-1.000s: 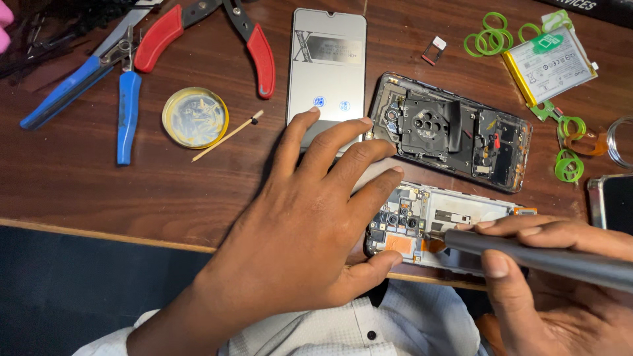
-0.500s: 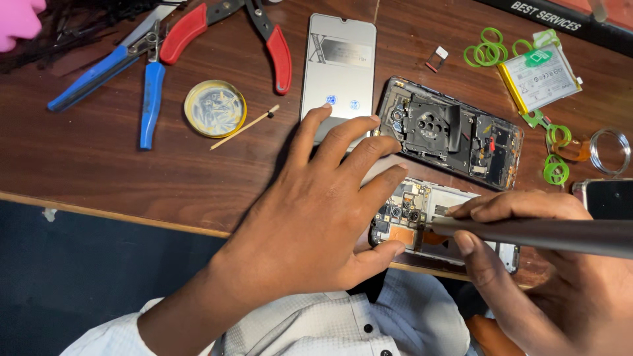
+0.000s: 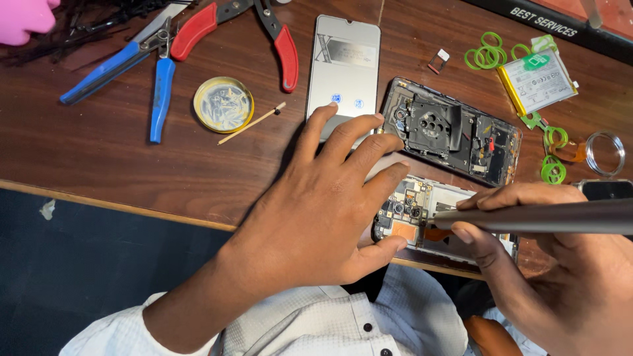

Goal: The person disassembles a smartphone, removes the battery and screen, and uses a soldering iron to work on the motherboard. They then reattach the battery connector and place the screen aside.

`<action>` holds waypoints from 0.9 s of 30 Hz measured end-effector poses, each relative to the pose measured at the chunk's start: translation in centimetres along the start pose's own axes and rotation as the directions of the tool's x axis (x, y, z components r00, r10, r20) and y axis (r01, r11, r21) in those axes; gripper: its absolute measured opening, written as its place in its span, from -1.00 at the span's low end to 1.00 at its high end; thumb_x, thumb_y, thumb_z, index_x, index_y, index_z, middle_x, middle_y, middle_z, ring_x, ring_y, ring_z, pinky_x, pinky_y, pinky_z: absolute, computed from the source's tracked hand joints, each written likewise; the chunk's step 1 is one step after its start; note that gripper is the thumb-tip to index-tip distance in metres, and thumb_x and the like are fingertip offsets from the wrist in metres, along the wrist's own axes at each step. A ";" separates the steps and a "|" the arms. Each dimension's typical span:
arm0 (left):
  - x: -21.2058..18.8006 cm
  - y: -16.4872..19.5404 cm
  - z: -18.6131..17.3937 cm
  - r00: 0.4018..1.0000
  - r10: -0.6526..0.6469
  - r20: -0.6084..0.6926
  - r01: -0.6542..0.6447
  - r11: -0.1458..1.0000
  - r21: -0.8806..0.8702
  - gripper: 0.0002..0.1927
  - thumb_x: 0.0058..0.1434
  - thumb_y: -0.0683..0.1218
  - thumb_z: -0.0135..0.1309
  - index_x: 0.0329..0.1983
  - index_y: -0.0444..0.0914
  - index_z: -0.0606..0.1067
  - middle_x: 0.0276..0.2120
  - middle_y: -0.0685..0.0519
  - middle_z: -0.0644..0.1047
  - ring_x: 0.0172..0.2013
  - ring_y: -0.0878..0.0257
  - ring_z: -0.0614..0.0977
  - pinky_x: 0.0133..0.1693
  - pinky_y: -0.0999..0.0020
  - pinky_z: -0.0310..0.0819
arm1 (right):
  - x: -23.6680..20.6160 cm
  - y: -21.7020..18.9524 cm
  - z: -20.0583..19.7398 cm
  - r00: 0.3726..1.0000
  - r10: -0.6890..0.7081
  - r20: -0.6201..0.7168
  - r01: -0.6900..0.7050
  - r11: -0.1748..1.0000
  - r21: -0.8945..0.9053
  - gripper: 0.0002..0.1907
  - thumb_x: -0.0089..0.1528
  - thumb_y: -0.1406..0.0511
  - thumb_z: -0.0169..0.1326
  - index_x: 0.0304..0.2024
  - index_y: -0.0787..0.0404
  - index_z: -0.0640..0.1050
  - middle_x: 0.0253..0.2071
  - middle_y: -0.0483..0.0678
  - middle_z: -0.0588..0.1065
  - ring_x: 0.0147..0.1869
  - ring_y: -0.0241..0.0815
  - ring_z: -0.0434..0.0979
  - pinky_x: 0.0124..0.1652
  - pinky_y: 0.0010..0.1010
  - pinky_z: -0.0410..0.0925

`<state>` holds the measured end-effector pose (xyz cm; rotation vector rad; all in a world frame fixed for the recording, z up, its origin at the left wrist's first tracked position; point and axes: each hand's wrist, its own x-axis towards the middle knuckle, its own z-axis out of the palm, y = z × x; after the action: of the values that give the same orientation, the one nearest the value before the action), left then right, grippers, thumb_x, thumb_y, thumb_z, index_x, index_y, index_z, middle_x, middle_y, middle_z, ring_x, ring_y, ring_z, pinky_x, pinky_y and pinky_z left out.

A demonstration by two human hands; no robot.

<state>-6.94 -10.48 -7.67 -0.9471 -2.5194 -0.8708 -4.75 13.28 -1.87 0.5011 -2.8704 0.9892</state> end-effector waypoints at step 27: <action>-0.3 0.3 0.3 1.000 0.010 -0.021 -0.010 1.000 0.008 -0.31 0.18 0.27 0.17 0.08 -0.40 0.56 0.16 -0.19 0.43 0.34 -0.11 0.28 0.41 -0.32 -0.08 | -0.5 0.1 0.5 0.986 -0.094 -0.139 0.070 0.983 -0.168 -0.66 0.10 0.48 0.36 -0.17 0.47 0.50 -0.29 0.10 0.54 -0.28 -0.21 0.62 -0.33 -0.44 0.44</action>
<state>-6.50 -10.29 -7.90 -0.9426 -2.4969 -0.8631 -4.24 13.16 -2.39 0.5064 -2.7448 0.7387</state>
